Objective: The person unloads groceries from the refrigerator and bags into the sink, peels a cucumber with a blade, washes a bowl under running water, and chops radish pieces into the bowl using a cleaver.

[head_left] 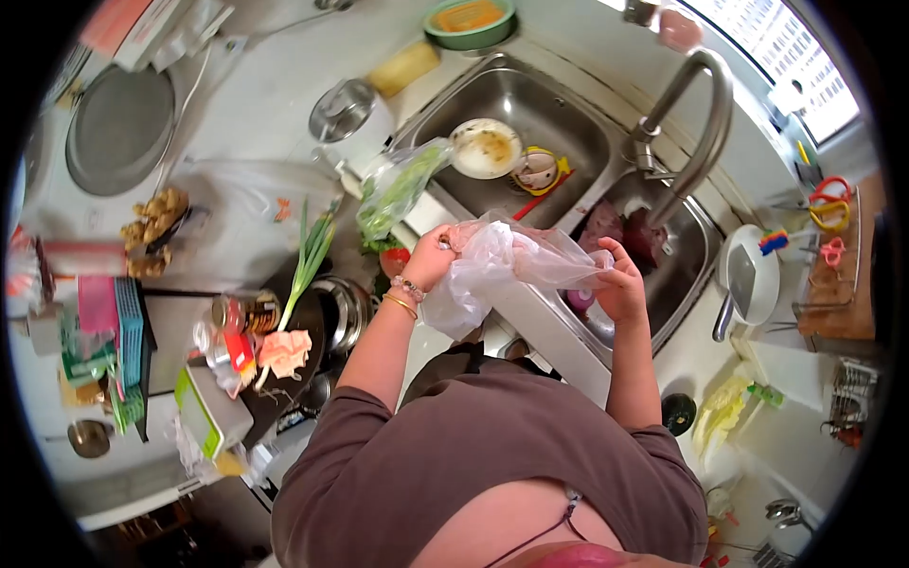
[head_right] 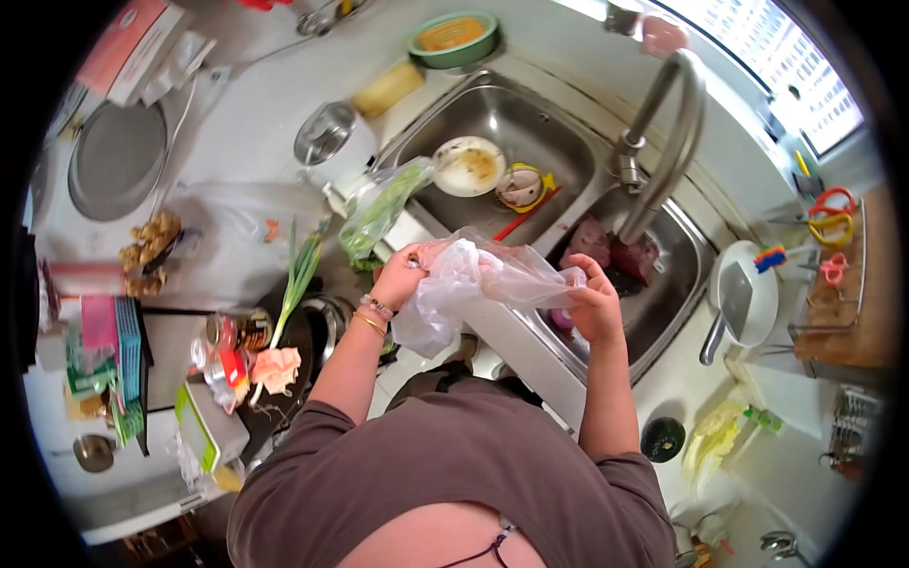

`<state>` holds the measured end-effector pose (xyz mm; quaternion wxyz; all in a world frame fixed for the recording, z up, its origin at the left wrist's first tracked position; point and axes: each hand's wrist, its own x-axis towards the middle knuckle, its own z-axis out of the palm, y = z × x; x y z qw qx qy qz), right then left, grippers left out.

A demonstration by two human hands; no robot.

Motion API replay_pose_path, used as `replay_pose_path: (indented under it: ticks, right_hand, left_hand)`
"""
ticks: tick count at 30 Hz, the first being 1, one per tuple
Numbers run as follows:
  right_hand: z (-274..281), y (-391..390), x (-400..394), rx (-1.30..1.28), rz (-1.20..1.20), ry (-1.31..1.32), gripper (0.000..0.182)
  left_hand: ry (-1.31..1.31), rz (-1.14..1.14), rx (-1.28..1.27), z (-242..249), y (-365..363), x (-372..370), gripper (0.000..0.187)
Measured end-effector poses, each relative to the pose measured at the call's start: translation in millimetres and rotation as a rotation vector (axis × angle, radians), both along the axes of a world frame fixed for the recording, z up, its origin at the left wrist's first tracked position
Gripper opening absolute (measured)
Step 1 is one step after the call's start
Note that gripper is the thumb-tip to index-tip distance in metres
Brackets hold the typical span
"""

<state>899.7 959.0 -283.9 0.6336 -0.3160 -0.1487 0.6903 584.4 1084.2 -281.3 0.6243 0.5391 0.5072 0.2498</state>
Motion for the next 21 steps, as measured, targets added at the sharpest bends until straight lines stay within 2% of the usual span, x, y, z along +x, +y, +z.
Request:
replay_pose_path:
  ticks: [1,3,4,6,7,10,11,12,15,18,19,21]
  right_hand:
    - [1,2,-6,0.001,0.058,-0.038,0.054]
    - [15,2,-22,-0.024,0.166,-0.154,0.062]
    - [14,0,-27,0.018,0.254,-0.220,0.060]
    - [20,1,-41,-0.103,0.323,-0.390,0.058]
    - [23,2,-56,-0.136,0.210,-0.590,0.048]
    - [13,2,-70,-0.171,0.406,-1.002,0.039]
    - [2,1,-76,-0.178,0.337,-1.110,0.027]
    - [-6,1,-84,-0.184,0.184,-0.964,0.024]
    - [-17,6,-110,-0.179,-0.175,-0.570,0.012]
    - [-6,8,-129,-0.179,-0.237,-0.374,0.008]
    - [-8,8,-132,-0.151,-0.240,-0.359,0.008]
    - [4,9,-145,-0.082,-0.255,-0.296,0.008]
  left_hand:
    - [0.078,0.019,0.083,1,-3,-7,0.022]
    - [-0.041,0.198,0.035,-16,-6,-23,0.021]
    - [-0.103,0.274,0.010,-26,-5,-31,0.021]
    - [-0.151,0.339,0.009,-31,-6,-41,0.021]
    - [-0.172,0.351,0.013,-33,-6,-46,0.021]
    - [-0.162,0.292,0.085,-23,-6,-63,0.019]
    - [-0.172,0.248,0.099,-17,-5,-70,0.018]
    - [-0.185,0.209,0.114,-12,-3,-77,0.017]
    - [-0.447,0.074,-0.093,-2,6,-108,0.025]
    - [-0.626,0.099,-0.343,7,4,-130,0.035]
    - [-0.671,0.104,-0.266,-21,5,-143,0.036]
    - [-0.876,0.113,-0.471,3,-7,-161,0.036]
